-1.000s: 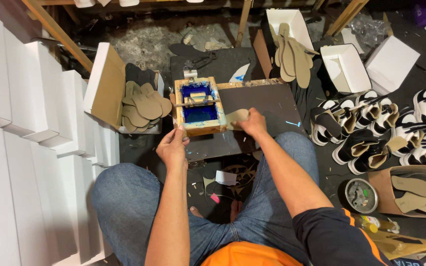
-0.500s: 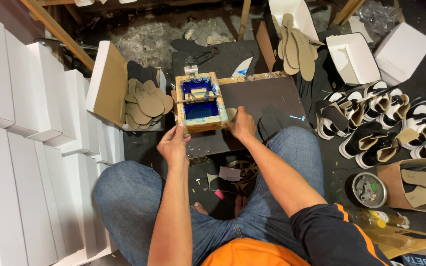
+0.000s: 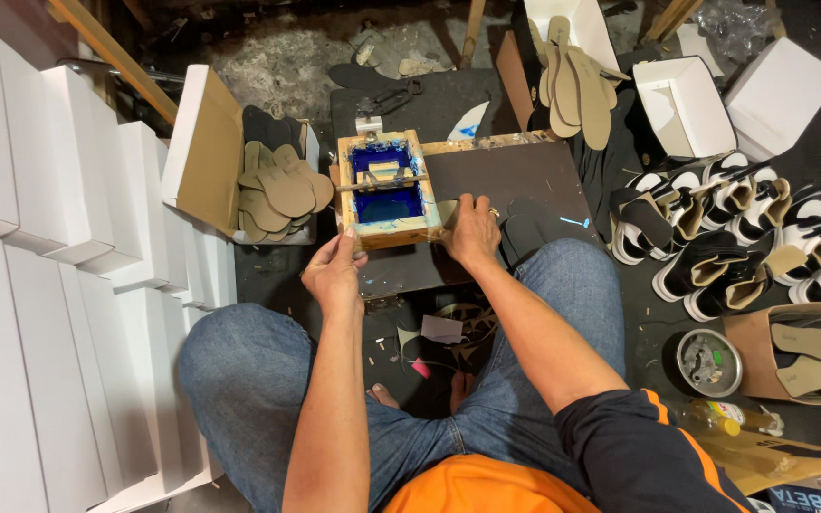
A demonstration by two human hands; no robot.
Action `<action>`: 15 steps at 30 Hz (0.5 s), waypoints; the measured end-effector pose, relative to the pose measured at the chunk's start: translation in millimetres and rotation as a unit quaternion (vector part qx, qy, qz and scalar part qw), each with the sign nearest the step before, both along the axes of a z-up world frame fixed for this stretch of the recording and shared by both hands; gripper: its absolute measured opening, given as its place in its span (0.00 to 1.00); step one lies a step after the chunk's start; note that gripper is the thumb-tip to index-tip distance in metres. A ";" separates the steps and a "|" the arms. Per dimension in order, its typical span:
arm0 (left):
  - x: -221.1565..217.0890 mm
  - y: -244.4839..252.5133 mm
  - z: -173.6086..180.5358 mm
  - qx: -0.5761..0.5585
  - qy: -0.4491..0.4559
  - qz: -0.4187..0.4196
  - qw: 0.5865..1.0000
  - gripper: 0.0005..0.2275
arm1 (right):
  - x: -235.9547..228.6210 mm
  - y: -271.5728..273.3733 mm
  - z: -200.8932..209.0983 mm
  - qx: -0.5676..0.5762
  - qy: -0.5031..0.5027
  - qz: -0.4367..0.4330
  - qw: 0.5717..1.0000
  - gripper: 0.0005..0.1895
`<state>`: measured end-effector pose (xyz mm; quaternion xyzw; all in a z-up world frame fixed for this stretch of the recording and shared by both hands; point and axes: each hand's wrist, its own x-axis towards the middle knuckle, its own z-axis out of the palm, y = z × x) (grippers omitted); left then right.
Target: The person sits on the floor and repeatedly dips shoe insoles into a blue paint tray using a roller. They apply blue paint to the insoles one at a time and place them on a nearby surface.
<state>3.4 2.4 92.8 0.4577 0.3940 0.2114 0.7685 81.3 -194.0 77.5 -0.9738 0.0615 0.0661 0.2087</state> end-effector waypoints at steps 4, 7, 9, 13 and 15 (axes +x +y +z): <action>-0.2 0.3 0.6 -0.001 0.001 0.001 1.000 0.15 | 4.5 -0.9 -10.5 -0.025 -0.011 0.008 1.000 0.36; -0.4 0.0 2.7 0.000 0.007 -0.001 1.000 0.16 | 4.7 -1.8 -17.5 -0.028 -0.035 0.004 0.999 0.40; -0.7 -0.2 3.3 0.001 0.007 -0.001 1.000 0.16 | 4.2 -2.4 -18.2 -0.029 -0.040 0.007 0.999 0.40; 0.7 0.5 -2.0 0.005 0.008 -0.001 1.000 0.15 | 4.2 -2.5 -18.1 -0.028 -0.041 0.012 0.999 0.40; -1.1 0.8 1.5 0.006 0.009 -0.001 1.000 0.16 | 4.3 -2.8 -19.8 -0.033 -0.040 0.013 0.999 0.40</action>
